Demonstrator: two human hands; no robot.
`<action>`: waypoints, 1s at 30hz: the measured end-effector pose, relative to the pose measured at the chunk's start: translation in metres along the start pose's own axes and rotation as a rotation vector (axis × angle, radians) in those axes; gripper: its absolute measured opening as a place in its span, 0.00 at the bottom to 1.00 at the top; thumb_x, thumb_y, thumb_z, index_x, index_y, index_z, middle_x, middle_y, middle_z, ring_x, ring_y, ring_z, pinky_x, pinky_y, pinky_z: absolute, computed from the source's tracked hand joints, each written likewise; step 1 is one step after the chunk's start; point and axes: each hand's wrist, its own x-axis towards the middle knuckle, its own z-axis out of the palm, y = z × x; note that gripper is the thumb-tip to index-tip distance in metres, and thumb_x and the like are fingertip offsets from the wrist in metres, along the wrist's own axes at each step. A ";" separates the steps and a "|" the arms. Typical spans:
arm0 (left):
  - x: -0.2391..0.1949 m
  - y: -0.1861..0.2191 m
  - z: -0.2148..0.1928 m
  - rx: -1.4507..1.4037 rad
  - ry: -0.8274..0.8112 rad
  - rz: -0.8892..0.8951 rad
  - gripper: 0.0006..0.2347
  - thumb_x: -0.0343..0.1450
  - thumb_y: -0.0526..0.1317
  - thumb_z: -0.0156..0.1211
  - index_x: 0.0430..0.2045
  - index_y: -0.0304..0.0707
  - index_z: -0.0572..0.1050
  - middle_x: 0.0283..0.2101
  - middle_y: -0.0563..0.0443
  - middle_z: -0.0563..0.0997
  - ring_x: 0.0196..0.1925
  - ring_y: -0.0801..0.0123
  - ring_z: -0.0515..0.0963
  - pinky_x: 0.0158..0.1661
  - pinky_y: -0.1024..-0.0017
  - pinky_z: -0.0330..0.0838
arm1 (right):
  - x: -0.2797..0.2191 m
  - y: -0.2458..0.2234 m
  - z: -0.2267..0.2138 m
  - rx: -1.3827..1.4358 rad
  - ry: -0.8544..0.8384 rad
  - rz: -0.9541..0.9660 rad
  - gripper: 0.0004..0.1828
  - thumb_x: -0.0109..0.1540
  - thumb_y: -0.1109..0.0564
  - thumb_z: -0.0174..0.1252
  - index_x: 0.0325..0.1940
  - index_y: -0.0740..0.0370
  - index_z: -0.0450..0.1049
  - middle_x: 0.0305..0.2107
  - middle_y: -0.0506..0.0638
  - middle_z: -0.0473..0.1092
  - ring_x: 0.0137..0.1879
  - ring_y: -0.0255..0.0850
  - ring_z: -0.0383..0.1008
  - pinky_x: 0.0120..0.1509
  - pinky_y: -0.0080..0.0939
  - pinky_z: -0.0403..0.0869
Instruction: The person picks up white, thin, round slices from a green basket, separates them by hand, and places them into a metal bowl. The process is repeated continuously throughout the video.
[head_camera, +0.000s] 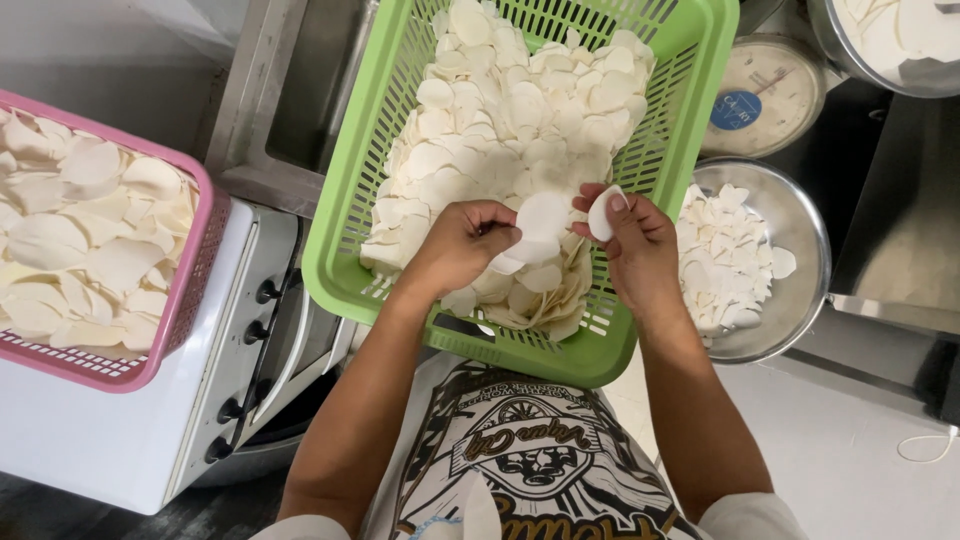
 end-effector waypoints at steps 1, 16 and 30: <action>-0.001 0.001 -0.001 0.008 -0.004 -0.001 0.06 0.70 0.34 0.62 0.37 0.36 0.84 0.28 0.48 0.82 0.31 0.74 0.76 0.33 0.77 0.74 | 0.001 -0.005 -0.001 0.136 -0.040 0.051 0.09 0.72 0.56 0.49 0.43 0.60 0.74 0.54 0.59 0.74 0.57 0.49 0.80 0.57 0.47 0.84; 0.002 -0.005 0.013 0.011 0.055 0.079 0.16 0.69 0.29 0.61 0.53 0.37 0.78 0.42 0.43 0.86 0.42 0.69 0.81 0.44 0.73 0.78 | -0.012 0.011 0.003 0.378 0.020 0.257 0.09 0.60 0.63 0.67 0.43 0.62 0.75 0.40 0.57 0.79 0.41 0.47 0.84 0.41 0.46 0.86; 0.006 0.009 0.045 -0.092 0.195 0.205 0.12 0.73 0.30 0.61 0.50 0.38 0.79 0.44 0.42 0.86 0.47 0.70 0.82 0.49 0.69 0.78 | 0.008 0.062 -0.007 0.206 0.054 0.133 0.13 0.59 0.68 0.68 0.45 0.62 0.75 0.34 0.51 0.77 0.35 0.39 0.82 0.34 0.31 0.80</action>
